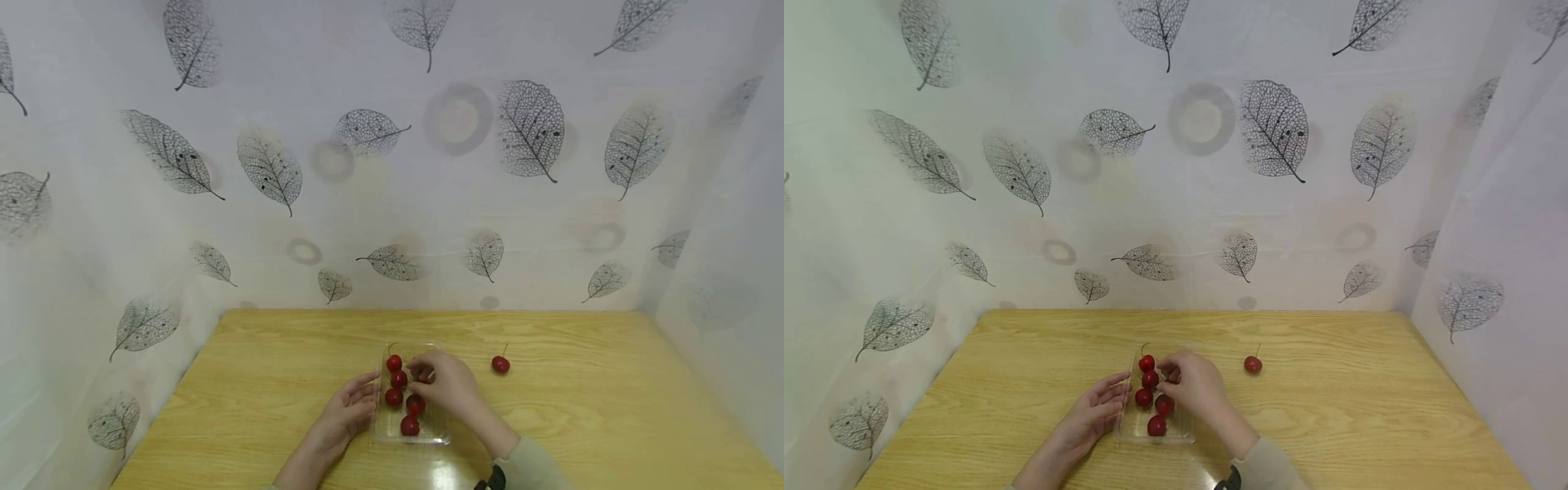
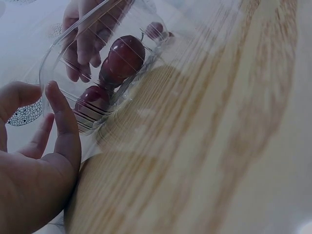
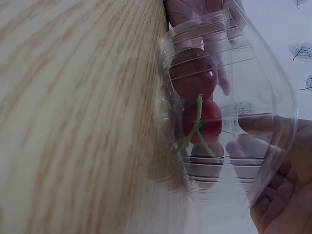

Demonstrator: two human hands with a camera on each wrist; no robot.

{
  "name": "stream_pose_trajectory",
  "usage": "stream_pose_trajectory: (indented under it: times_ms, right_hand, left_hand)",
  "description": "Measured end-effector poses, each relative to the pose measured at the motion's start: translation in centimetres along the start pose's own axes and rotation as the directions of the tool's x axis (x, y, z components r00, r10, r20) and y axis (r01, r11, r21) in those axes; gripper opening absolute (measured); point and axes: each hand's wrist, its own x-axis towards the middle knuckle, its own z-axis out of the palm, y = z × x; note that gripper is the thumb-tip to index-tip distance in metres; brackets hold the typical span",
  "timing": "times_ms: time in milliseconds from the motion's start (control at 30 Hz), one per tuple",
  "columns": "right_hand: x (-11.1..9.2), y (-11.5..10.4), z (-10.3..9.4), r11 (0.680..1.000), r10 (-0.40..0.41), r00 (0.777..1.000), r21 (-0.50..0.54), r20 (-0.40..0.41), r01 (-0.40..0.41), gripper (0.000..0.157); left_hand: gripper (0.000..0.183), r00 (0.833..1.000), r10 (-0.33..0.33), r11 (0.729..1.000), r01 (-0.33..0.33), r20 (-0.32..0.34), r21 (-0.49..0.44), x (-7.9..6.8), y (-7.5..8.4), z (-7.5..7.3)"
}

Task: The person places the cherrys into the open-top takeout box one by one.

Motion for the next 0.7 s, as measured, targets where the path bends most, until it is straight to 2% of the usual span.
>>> stream_pose_trajectory:
  times_ms: [700]
  right_hand:
    - [-0.10,0.14,-0.53,0.987,0.049,0.999,0.150,0.014,-0.051,0.028]
  left_hand:
    - [0.070,1.000,0.013,1.000,-0.012,-0.004,0.011,-0.02,-0.03,-0.02]
